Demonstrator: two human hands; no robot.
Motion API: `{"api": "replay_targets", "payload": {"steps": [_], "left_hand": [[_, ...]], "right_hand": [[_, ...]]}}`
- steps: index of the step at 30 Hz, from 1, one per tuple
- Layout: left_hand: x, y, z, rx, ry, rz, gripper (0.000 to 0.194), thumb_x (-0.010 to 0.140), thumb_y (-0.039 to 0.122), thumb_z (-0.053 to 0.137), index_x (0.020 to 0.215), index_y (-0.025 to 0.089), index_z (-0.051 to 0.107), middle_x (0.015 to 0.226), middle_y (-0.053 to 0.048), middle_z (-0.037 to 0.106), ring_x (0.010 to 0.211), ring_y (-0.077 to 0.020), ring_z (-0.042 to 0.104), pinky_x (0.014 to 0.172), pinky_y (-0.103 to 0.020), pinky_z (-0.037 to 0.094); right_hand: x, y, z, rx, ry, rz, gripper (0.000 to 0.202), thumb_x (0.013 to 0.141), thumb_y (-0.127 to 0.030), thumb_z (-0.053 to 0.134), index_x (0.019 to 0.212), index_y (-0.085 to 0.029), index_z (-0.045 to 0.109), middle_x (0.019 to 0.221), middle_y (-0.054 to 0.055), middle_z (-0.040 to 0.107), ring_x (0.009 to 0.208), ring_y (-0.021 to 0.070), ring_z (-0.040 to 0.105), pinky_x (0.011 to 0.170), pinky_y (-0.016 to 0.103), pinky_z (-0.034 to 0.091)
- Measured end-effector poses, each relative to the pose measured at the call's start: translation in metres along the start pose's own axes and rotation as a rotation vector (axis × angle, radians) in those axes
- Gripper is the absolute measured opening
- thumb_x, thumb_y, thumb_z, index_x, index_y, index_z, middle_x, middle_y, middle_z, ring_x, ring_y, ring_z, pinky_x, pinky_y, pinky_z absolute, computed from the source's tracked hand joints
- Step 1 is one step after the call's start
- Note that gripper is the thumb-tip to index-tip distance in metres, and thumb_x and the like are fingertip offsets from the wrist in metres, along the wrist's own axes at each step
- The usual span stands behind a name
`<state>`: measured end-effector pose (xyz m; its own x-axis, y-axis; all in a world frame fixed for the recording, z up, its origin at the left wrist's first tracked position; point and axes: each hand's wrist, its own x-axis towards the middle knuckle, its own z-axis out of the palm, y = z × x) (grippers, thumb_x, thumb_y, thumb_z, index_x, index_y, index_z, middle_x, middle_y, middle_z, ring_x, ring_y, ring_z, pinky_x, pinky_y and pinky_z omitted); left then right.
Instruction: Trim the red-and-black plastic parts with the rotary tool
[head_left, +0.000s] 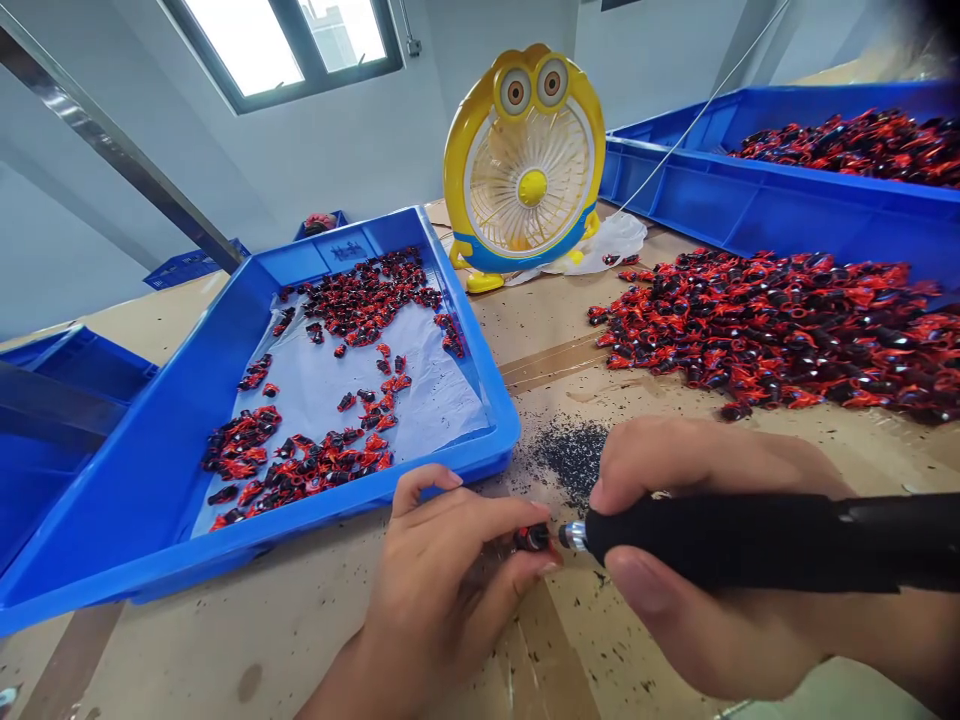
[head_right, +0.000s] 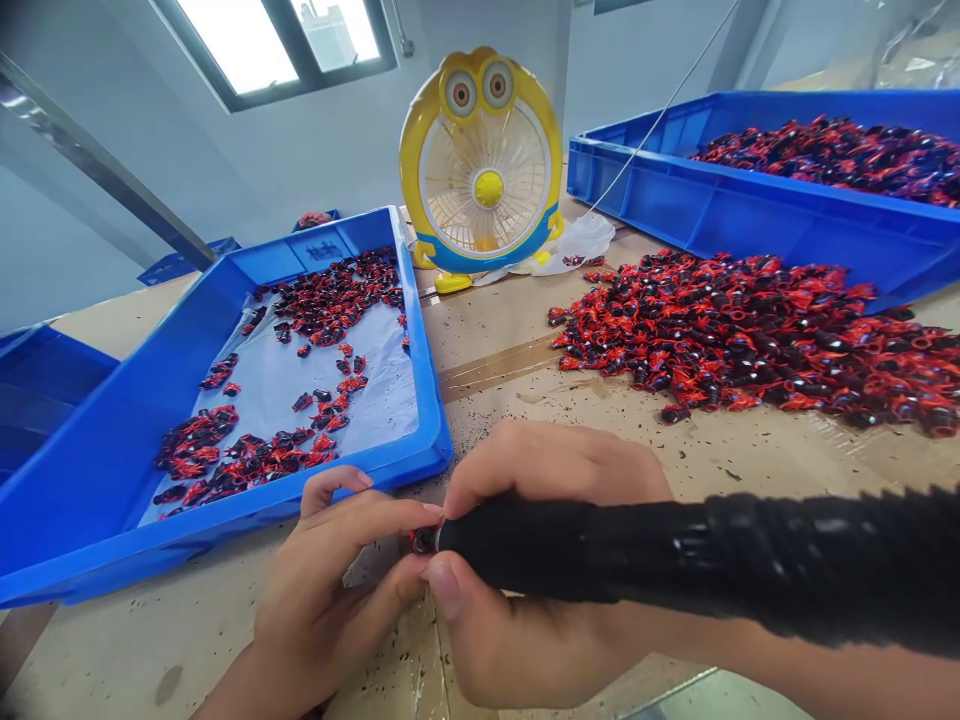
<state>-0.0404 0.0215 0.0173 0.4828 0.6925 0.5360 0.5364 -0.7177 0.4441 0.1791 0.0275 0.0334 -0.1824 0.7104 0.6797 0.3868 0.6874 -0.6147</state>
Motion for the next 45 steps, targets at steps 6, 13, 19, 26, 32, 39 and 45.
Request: {"api": "replay_targets", "payload": {"steps": [6, 13, 19, 26, 32, 39, 45], "left_hand": [[0.0, 0.0, 0.001, -0.021, 0.031, 0.004, 0.008, 0.106, 0.023, 0.066, 0.114, 0.023, 0.069, 0.085, 0.009, 0.081, 0.065, -0.0078, 0.072, 0.096, -0.032, 0.038], [0.001, 0.0, 0.001, -0.026, 0.037, 0.021, 0.012, 0.102, 0.019, 0.07, 0.113, 0.022, 0.07, 0.086, 0.008, 0.082, 0.065, -0.0084, 0.072, 0.094, -0.032, 0.038], [-0.002, -0.002, 0.0, -0.005, 0.035, 0.018, 0.01, 0.104, 0.022, 0.069, 0.113, 0.023, 0.07, 0.083, 0.008, 0.079, 0.065, -0.0092, 0.072, 0.096, -0.032, 0.037], [-0.007, -0.009, -0.001, 0.01, -0.012, 0.044, 0.018, 0.102, 0.018, 0.07, 0.118, 0.024, 0.066, 0.087, 0.007, 0.08, 0.065, -0.011, 0.071, 0.098, -0.034, 0.036], [-0.01, -0.01, 0.004, -0.02, 0.026, 0.023, 0.019, 0.101, 0.021, 0.071, 0.119, 0.025, 0.065, 0.085, 0.008, 0.079, 0.065, -0.0113, 0.071, 0.097, -0.034, 0.039], [-0.011, -0.015, 0.006, -0.005, 0.078, 0.058, 0.02, 0.098, 0.018, 0.07, 0.116, 0.025, 0.065, 0.083, 0.008, 0.079, 0.062, -0.0108, 0.072, 0.095, -0.033, 0.042], [-0.008, -0.014, 0.007, 0.002, 0.072, 0.057, 0.019, 0.098, 0.02, 0.072, 0.115, 0.026, 0.066, 0.081, 0.008, 0.079, 0.061, -0.0114, 0.072, 0.092, -0.033, 0.044]], "right_hand": [[0.0, 0.0, 0.0, 0.04, -0.01, 0.003, 0.004, 0.09, -0.028, 0.062, 0.091, -0.025, 0.062, 0.066, -0.006, 0.061, 0.052, 0.0071, 0.056, 0.047, 0.021, 0.042], [0.002, 0.006, -0.007, 0.08, -0.092, 0.003, 0.005, 0.09, -0.026, 0.063, 0.095, -0.026, 0.063, 0.074, -0.005, 0.065, 0.055, 0.0071, 0.059, 0.049, 0.022, 0.043], [0.004, 0.011, -0.007, 0.115, -0.122, 0.012, 0.007, 0.089, -0.026, 0.066, 0.095, -0.026, 0.063, 0.071, -0.005, 0.064, 0.053, 0.0081, 0.058, 0.049, 0.023, 0.042], [0.004, 0.016, 0.001, 0.144, -0.098, -0.029, 0.007, 0.09, -0.025, 0.062, 0.096, -0.026, 0.061, 0.072, -0.007, 0.063, 0.055, 0.0062, 0.056, 0.052, 0.02, 0.042], [-0.001, 0.018, 0.003, 0.17, -0.086, -0.036, 0.01, 0.088, -0.024, 0.061, 0.098, -0.026, 0.062, 0.073, -0.007, 0.064, 0.058, 0.0071, 0.059, 0.055, 0.021, 0.043], [0.006, 0.021, 0.007, 0.141, -0.053, -0.116, 0.012, 0.086, -0.024, 0.059, 0.097, -0.025, 0.061, 0.07, -0.006, 0.065, 0.057, 0.0084, 0.061, 0.054, 0.021, 0.046], [0.012, 0.016, 0.003, 0.138, -0.082, -0.135, 0.009, 0.084, -0.022, 0.061, 0.093, -0.024, 0.06, 0.067, -0.006, 0.065, 0.054, 0.008, 0.062, 0.052, 0.018, 0.047]]}}
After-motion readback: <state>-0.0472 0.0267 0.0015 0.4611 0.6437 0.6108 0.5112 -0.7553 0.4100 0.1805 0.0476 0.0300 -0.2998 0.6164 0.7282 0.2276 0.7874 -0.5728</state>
